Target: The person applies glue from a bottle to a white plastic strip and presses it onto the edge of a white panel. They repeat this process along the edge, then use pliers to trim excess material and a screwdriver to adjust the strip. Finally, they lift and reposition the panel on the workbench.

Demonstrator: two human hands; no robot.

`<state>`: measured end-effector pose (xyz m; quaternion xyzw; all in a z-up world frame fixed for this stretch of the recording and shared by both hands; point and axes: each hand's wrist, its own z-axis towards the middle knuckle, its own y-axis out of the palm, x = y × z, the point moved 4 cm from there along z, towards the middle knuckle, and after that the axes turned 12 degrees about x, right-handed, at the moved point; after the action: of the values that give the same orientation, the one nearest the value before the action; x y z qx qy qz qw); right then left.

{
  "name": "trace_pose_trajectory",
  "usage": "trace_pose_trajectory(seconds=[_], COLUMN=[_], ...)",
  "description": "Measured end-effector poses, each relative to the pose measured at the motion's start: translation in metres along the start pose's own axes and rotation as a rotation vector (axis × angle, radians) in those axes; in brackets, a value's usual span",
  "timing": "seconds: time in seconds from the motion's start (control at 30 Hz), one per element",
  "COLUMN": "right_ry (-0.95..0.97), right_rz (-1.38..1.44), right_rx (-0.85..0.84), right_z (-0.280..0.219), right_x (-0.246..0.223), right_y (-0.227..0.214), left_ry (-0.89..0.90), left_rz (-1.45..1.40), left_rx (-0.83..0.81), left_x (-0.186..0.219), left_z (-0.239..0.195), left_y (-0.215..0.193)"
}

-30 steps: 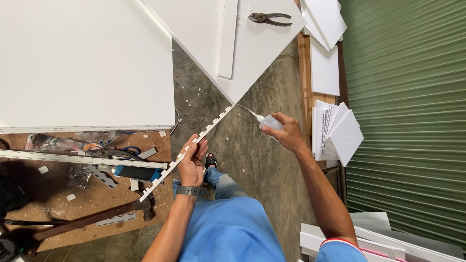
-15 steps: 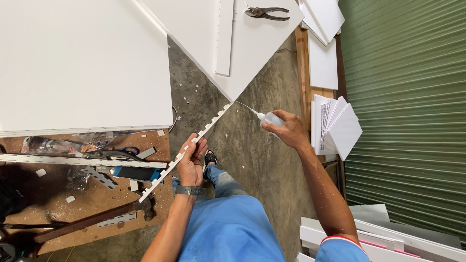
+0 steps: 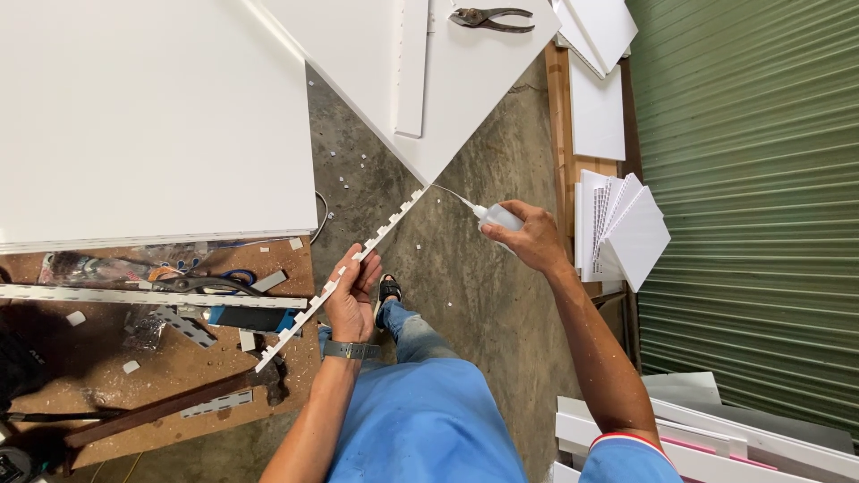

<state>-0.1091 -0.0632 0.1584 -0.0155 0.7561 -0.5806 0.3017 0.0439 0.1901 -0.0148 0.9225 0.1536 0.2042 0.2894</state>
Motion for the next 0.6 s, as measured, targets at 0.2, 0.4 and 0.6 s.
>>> trace_pose_trajectory(seconds=[0.2,0.4,0.6], right_ry=[0.002,-0.036,-0.025], right_rz=[0.028,0.011,0.002], right_rx=[-0.005,0.010,0.007], right_z=[0.0010,0.0005,0.0011], right_x=[0.0061,0.0006,0.0051], right_y=[0.0029,0.0011,0.0029], left_ry=[0.005,0.010,0.007], left_rz=[-0.009,0.007,-0.001], left_rx=[-0.004,-0.002,-0.006], left_x=[-0.0001,-0.0007,-0.0014], left_z=[0.0005,0.0012,0.0035], left_y=[-0.0002,-0.0012,-0.0024])
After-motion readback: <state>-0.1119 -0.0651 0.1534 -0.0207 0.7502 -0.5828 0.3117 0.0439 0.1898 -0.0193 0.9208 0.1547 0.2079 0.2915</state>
